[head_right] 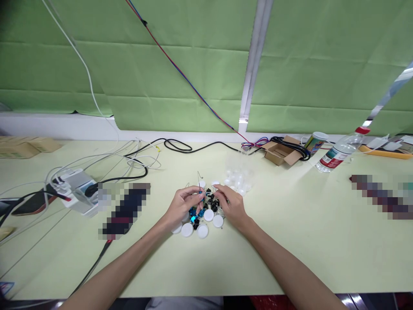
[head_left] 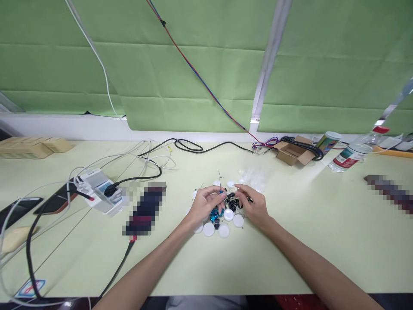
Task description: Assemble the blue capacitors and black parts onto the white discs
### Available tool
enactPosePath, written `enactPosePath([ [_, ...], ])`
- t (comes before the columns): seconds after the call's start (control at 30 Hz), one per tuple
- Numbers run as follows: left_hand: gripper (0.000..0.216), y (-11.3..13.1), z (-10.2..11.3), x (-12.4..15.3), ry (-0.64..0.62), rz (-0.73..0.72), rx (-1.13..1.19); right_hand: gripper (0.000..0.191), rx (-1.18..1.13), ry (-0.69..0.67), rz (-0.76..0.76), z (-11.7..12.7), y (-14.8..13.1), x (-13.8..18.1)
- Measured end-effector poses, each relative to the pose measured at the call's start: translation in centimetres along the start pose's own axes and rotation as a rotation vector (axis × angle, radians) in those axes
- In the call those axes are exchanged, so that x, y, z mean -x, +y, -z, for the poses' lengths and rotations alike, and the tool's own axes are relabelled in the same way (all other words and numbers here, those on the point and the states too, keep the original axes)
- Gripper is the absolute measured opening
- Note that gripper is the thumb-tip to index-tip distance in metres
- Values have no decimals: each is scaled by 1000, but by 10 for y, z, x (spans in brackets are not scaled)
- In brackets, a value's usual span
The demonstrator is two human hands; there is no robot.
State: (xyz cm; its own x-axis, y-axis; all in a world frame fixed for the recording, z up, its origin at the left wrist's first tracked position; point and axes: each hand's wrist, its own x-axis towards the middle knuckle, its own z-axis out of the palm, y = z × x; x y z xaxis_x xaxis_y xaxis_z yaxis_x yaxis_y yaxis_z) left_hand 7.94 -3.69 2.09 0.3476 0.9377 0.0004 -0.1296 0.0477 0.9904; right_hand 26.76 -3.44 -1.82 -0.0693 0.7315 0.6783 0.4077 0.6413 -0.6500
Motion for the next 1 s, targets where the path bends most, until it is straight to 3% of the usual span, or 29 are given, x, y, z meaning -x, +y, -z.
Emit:
enactPosePath([
  [1.0,29,0,-2,1,-4,-61,-76,21,84,-9,23,1,-2,1],
])
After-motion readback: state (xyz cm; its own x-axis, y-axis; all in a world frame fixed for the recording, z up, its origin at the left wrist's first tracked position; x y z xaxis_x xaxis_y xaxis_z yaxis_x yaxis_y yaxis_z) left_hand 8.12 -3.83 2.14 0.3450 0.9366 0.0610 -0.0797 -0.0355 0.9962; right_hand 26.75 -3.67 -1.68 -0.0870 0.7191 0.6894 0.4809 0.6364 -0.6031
